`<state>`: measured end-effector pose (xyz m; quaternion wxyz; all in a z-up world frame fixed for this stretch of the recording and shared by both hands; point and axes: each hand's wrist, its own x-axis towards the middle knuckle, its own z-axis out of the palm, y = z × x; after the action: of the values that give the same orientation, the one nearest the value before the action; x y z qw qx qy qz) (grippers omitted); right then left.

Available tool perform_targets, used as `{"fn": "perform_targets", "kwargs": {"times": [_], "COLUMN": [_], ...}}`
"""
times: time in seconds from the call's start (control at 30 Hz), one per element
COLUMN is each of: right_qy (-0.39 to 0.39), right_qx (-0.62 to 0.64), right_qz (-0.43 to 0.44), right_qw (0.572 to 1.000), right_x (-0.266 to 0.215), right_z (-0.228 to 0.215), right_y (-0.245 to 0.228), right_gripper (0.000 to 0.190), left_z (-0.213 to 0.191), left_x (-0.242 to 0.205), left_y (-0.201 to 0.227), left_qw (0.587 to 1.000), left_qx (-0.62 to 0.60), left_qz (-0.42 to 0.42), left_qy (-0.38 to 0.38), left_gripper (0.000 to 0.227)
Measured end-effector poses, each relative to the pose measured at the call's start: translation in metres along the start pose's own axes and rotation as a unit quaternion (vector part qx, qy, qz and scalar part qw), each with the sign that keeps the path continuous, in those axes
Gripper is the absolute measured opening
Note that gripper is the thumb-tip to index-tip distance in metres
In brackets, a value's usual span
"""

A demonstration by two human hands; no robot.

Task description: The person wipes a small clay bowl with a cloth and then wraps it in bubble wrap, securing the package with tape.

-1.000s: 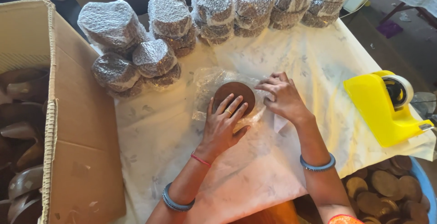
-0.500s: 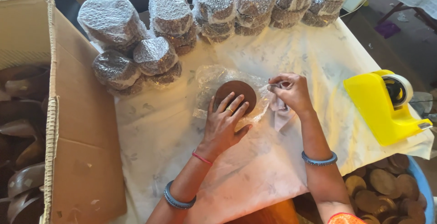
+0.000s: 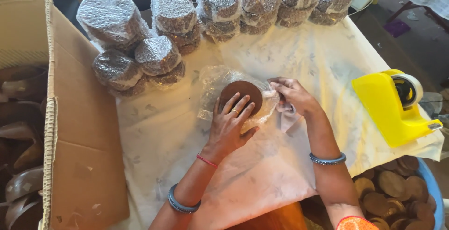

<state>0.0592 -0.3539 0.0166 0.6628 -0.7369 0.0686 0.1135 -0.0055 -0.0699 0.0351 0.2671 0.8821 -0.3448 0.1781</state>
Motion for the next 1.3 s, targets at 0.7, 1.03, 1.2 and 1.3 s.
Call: {"fn": "perform_targets", "kwargs": {"times": [0.7,1.03,1.2,1.3], "right_qy": [-0.181,-0.04,0.058,-0.004], "right_qx": [-0.005,-0.041,-0.064,0.023], "right_qz": [-0.04,-0.06,-0.075,-0.225], "right_qw": [0.983,0.997,0.993,0.974], "right_x": [-0.031,-0.022,-0.022,-0.024], "right_z": [0.009,0.002,0.001,0.014], "right_y": [-0.04,-0.027,-0.019,-0.021], "right_gripper": [0.032,0.011,0.003,0.008], "left_z": [-0.001,0.002,0.003,0.001], "left_x": [0.0,-0.001,-0.002,-0.001], "left_y": [0.0,-0.001,0.0,-0.002], "left_qw": [1.0,1.0,1.0,1.0], "left_qx": [0.004,0.009,0.011,0.014], "left_qz": [-0.001,-0.002,-0.005,-0.006], "left_qy": [0.002,0.0,0.004,0.014], "left_gripper": [0.064,0.062,0.061,0.06]}}
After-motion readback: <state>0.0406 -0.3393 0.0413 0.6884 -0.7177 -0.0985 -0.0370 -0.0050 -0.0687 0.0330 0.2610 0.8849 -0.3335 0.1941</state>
